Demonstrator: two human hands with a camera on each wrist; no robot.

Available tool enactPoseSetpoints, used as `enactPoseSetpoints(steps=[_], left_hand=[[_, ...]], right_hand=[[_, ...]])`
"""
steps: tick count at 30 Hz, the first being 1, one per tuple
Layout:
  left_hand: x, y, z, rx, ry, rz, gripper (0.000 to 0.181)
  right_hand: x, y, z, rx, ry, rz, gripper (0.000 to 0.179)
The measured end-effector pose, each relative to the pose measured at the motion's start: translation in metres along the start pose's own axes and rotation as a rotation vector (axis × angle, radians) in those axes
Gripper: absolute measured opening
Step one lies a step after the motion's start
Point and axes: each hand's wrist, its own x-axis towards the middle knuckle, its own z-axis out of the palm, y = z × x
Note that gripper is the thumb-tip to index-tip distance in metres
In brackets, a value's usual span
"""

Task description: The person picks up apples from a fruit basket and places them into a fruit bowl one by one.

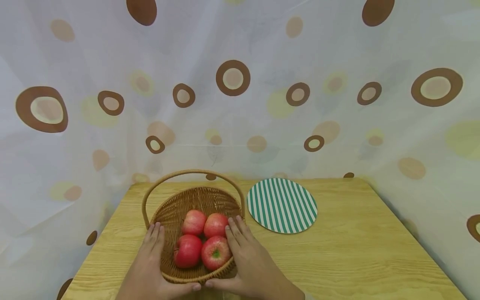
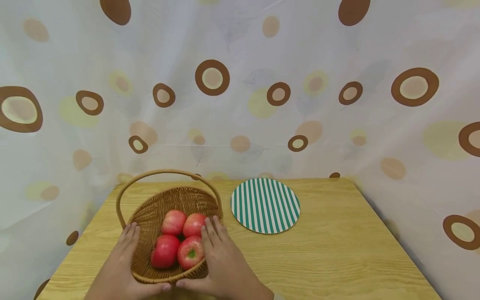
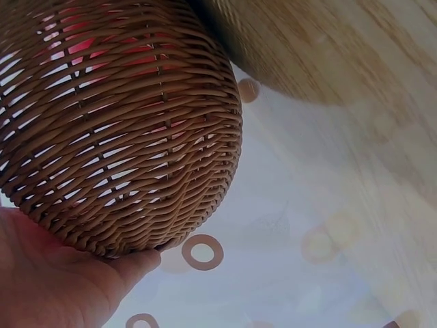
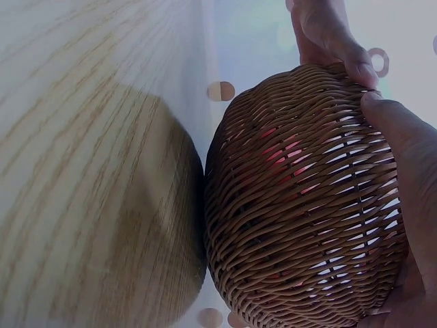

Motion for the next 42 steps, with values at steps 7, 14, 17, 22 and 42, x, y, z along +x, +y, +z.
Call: enactPoseSetpoints(steps=[7, 14, 17, 22, 42], left_hand=[[0.001, -0.001, -0.001, 0.004, -0.016, -0.003, 0.152], [0.003, 0.0, -0.001, 0.012, -0.026, -0.003, 0.153], [0.002, -0.001, 0.0, 0.01, -0.028, -0.004, 0.152], [0.001, 0.0, 0.001, 0.013, -0.024, 0.002, 0.15], [0.004, 0.005, 0.003, 0.114, 0.163, 0.088, 0.132]], right_hand=[[0.0, 0.002, -0.001, 0.004, 0.017, -0.001, 0.12], [0.0, 0.004, 0.0, -0.006, 0.034, -0.026, 0.116], [-0.002, 0.004, 0.0, -0.005, 0.028, -0.032, 0.113], [-0.004, 0.006, 0.001, -0.014, 0.06, -0.042, 0.112], [-0.009, 0.018, -0.008, -0.01, 0.249, -0.133, 0.092]])
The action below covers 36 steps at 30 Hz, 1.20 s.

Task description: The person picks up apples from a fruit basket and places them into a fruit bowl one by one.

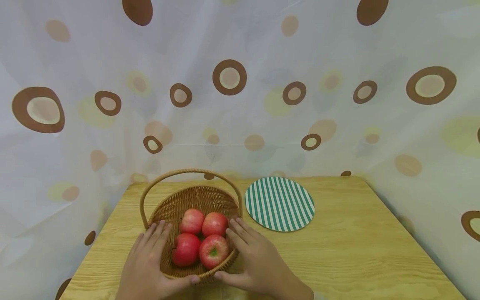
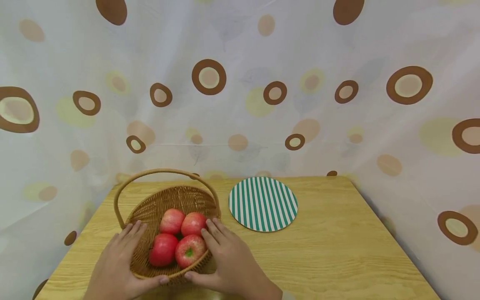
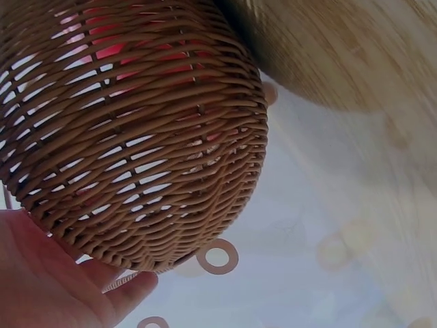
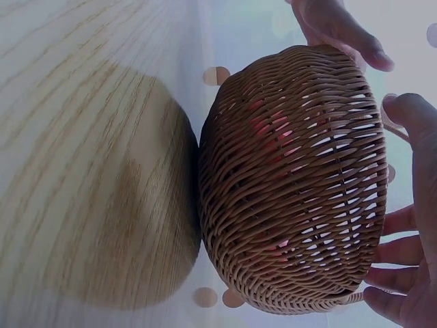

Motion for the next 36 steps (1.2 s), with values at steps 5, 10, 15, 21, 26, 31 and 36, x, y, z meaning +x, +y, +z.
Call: enactPoseSetpoints(steps=[5, 10, 15, 21, 26, 31, 36], left_hand=[[0.001, 0.004, 0.0, -0.017, 0.025, 0.036, 0.127], [0.003, 0.012, -0.002, -0.048, 0.03, 0.055, 0.124], [0.007, 0.02, -0.001, -0.087, 0.045, 0.091, 0.121], [0.009, 0.027, 0.005, -0.099, 0.058, 0.139, 0.118], [0.012, 0.034, 0.006, -0.107, 0.054, 0.14, 0.113], [0.015, 0.042, 0.007, -0.119, 0.05, 0.153, 0.113], [0.02, 0.049, 0.009, -0.135, 0.051, 0.169, 0.115]], right_hand=[[-0.002, 0.002, -0.002, 0.002, 0.029, -0.006, 0.084], [-0.002, 0.007, -0.004, 0.005, 0.145, -0.055, 0.071], [-0.001, 0.011, -0.005, 0.023, 0.201, -0.081, 0.066], [-0.004, 0.014, -0.007, 0.008, 0.177, -0.063, 0.068], [-0.006, 0.018, -0.011, -0.013, 0.149, -0.032, 0.07], [-0.01, 0.025, -0.014, -0.04, 0.139, -0.004, 0.072], [-0.016, 0.032, -0.018, -0.063, 0.107, 0.038, 0.073]])
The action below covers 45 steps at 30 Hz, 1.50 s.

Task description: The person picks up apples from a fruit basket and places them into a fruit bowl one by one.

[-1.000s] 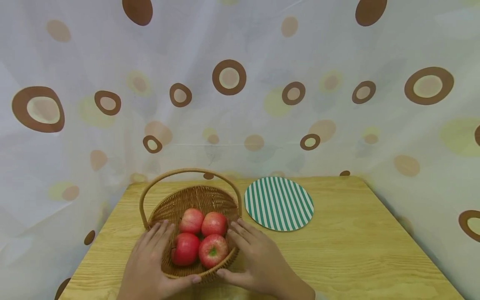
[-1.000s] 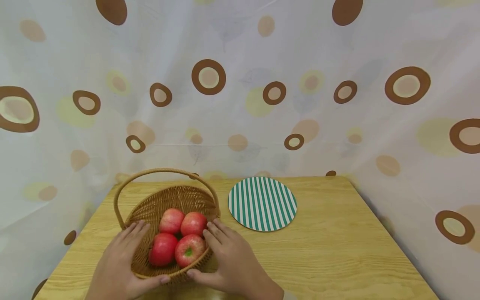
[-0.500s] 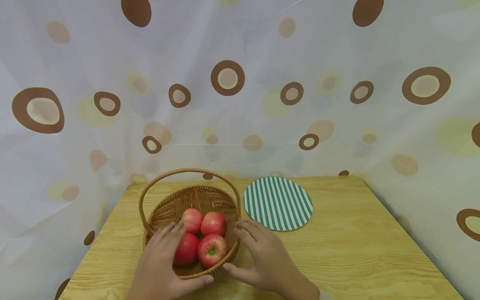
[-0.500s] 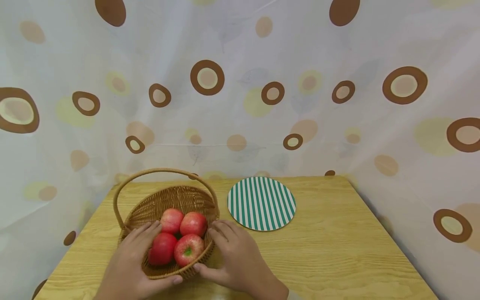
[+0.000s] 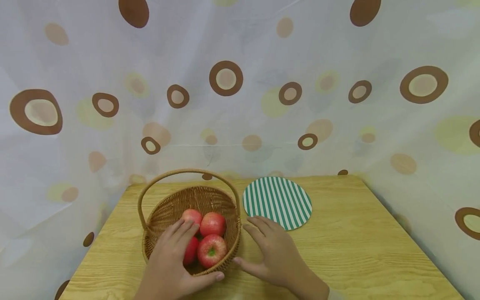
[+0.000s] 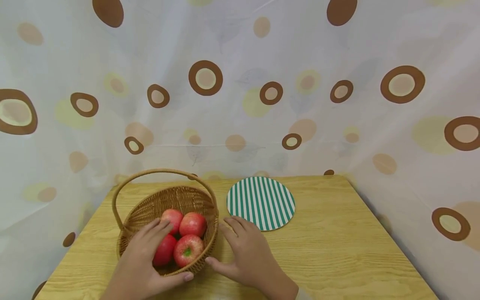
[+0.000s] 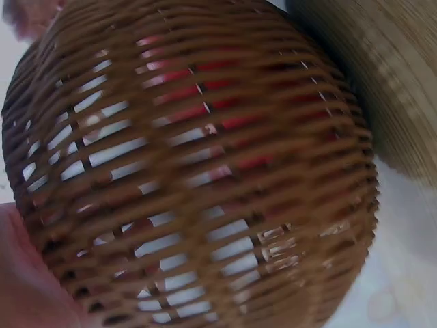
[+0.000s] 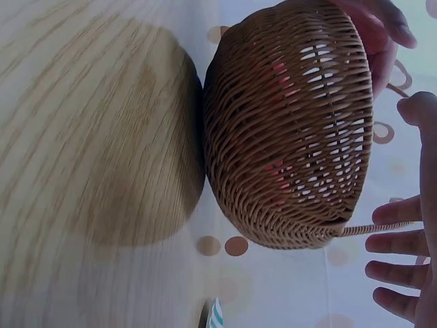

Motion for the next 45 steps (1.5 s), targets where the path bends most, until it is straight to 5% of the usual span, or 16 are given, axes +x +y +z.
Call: enactPoseSetpoints(steps=[17, 27, 45], left_hand=[[0.011, 0.03, 0.014, -0.05, -0.053, -0.001, 0.114], [0.024, 0.048, 0.021, -0.052, -0.076, 0.074, 0.099], [0.037, 0.087, 0.039, -0.231, -0.16, 0.192, 0.093]], right_hand=[[-0.013, 0.034, -0.005, -0.017, -0.151, 0.108, 0.076], [-0.022, 0.055, -0.006, 0.021, -0.245, 0.187, 0.078], [-0.044, 0.091, -0.008, 0.138, -0.372, 0.35, 0.078]])
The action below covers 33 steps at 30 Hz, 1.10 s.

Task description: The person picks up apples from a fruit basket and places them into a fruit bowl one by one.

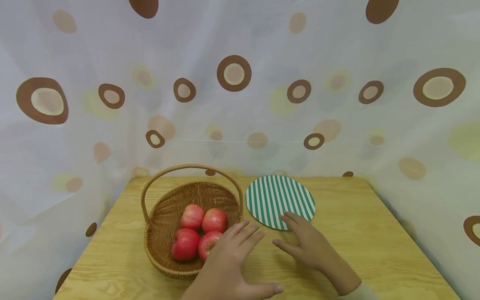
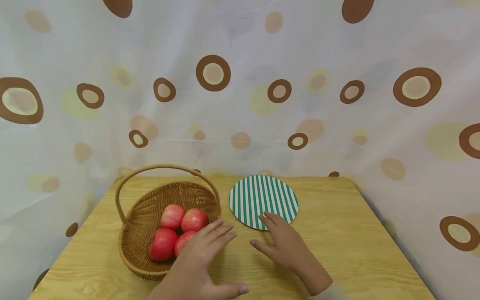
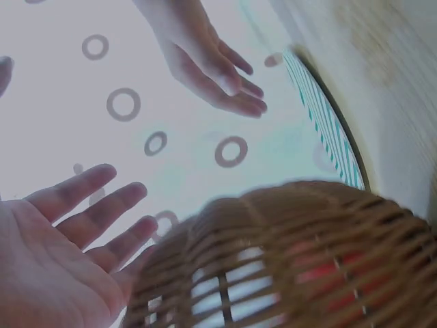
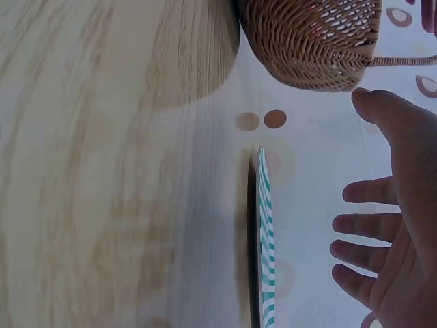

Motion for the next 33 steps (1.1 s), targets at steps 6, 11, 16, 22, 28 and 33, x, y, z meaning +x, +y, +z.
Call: enactPoseSetpoints(steps=[6, 11, 16, 22, 28, 33], left_hand=[[0.005, 0.006, 0.01, -0.028, -0.061, 0.035, 0.098], [0.01, 0.01, 0.02, -0.097, -0.123, 0.029, 0.094], [0.016, 0.012, 0.031, -0.083, -0.126, 0.061, 0.084], [0.022, 0.01, 0.045, -0.08, -0.103, 0.099, 0.073], [0.027, 0.007, 0.058, -0.001, -0.08, 0.138, 0.067], [0.033, 0.002, 0.066, 0.057, -0.063, 0.154, 0.057]], right_hand=[[0.001, 0.009, -0.002, 0.023, -0.026, 0.015, 0.077], [0.001, 0.018, -0.003, 0.029, -0.032, 0.026, 0.076], [0.0, 0.027, -0.002, 0.014, -0.025, 0.021, 0.073], [0.001, 0.036, -0.001, -0.021, -0.031, 0.017, 0.069], [0.004, 0.041, -0.001, -0.028, -0.071, 0.043, 0.069], [0.007, 0.043, -0.003, -0.03, -0.087, 0.041, 0.07]])
